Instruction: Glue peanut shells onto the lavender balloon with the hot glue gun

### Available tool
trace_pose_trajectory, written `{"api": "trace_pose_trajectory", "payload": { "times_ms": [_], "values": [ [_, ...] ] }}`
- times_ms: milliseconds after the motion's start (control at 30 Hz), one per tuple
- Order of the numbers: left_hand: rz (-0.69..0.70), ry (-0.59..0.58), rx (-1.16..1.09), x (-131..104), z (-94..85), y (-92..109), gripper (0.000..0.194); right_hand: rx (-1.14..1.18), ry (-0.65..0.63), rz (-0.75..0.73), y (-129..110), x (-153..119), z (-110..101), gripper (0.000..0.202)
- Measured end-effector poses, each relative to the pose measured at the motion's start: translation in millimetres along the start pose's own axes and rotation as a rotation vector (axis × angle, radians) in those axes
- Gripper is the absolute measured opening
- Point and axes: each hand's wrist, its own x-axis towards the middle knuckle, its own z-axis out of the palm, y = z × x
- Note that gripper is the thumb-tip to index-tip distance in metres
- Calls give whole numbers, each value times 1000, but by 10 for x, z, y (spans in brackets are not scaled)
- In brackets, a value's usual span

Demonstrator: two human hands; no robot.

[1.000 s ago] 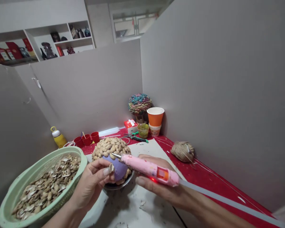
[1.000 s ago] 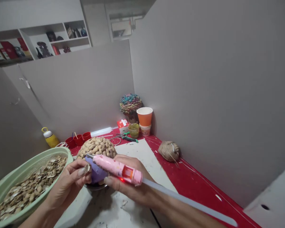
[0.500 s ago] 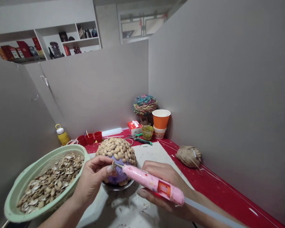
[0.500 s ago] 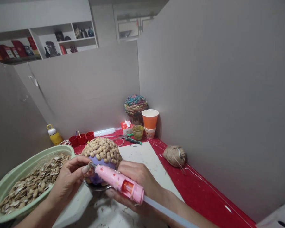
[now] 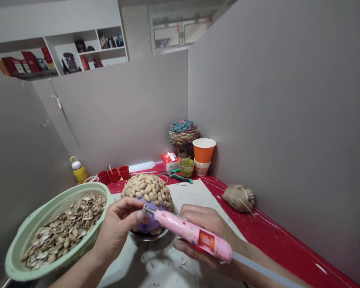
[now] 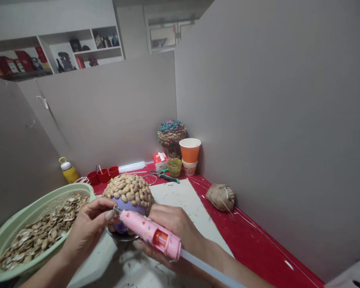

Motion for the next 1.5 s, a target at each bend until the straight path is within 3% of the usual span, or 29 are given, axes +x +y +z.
{"api": "trace_pose_trajectory", "payload": {
  "times_ms": [1000,1500],
  "values": [
    [9,-12,3,-22,14,11,18,-22,-33,35,-4,-12,-14,29],
    [23,53,17,-36,36,50,24,8,-32,38,1,-15,-4,23]
  ]
}}
